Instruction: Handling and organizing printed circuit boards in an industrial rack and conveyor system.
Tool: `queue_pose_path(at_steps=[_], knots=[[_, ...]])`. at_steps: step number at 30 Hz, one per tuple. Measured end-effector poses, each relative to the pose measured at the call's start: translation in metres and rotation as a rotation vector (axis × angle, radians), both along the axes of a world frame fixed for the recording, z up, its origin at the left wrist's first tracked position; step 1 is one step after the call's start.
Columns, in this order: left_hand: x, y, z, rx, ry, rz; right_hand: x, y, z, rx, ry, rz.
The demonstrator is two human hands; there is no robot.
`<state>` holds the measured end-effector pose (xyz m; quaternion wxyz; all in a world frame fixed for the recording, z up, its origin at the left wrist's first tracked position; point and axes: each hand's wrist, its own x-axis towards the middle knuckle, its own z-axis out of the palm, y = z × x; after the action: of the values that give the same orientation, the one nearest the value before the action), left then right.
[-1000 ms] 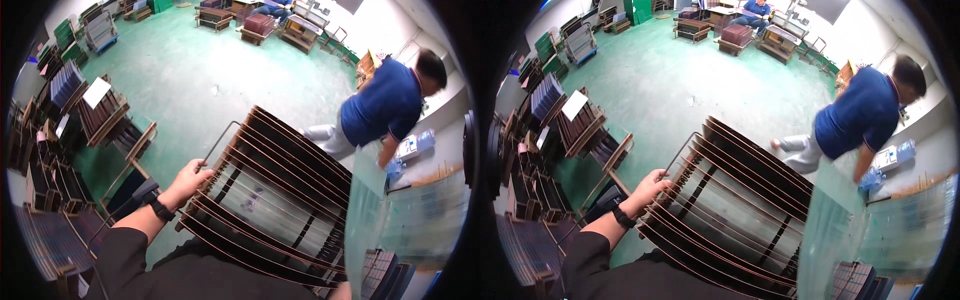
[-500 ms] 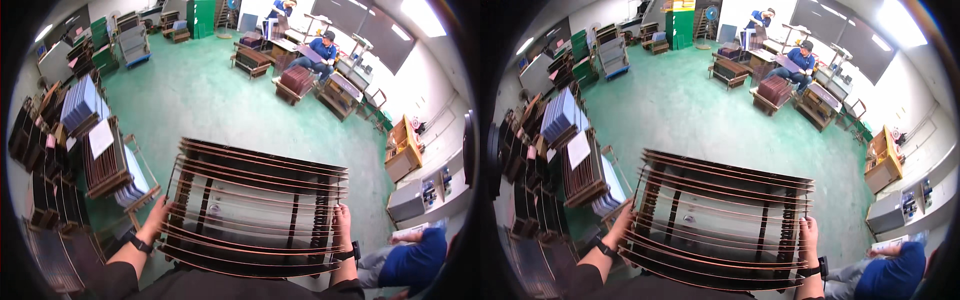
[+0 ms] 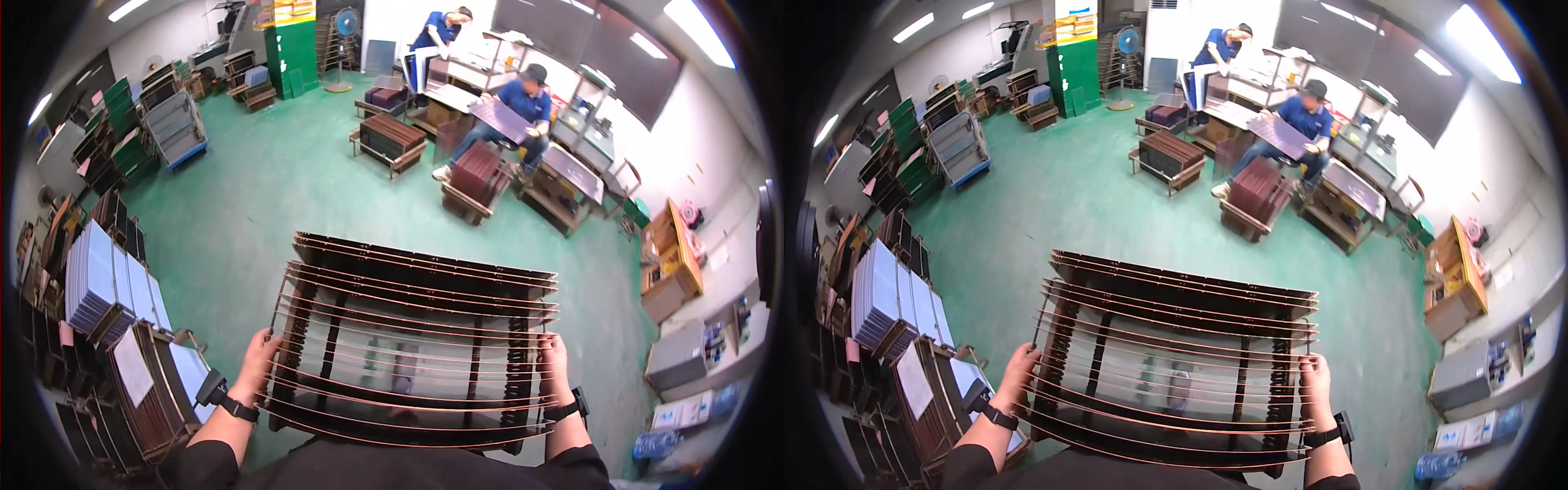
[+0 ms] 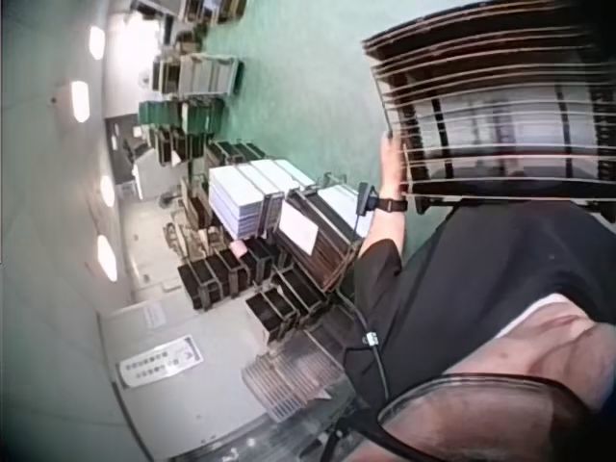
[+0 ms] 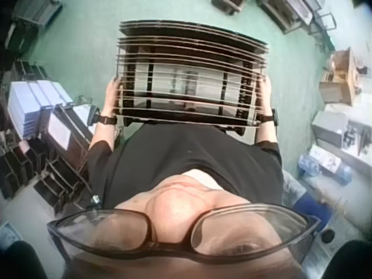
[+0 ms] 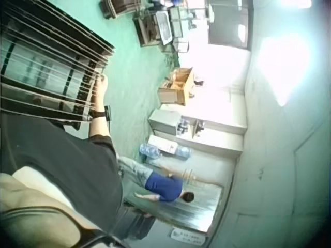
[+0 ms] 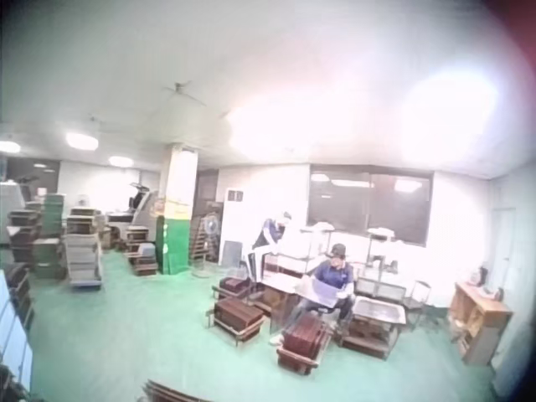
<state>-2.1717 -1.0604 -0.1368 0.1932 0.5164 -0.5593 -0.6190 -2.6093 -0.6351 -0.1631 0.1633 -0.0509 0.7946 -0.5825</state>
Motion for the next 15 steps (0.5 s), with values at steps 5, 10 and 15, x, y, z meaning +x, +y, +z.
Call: queue_pose_path(at_steps=[5, 10, 15], knots=[[-0.111, -0.078, 0.048, 0.071, -0.03, 0.143, -0.152, -0.168, 0.02, -0.001, 0.082, 0.193], [-0.172, -0.19, 0.016, 0.102, 0.153, 0.275, -0.275, -0.328, 0.022, 0.027, 0.1, 0.306], [-0.289, -0.329, 0.031, 0.114, 0.052, 0.236, -0.366, -0.471, 0.026, 0.04, -0.028, 0.286]])
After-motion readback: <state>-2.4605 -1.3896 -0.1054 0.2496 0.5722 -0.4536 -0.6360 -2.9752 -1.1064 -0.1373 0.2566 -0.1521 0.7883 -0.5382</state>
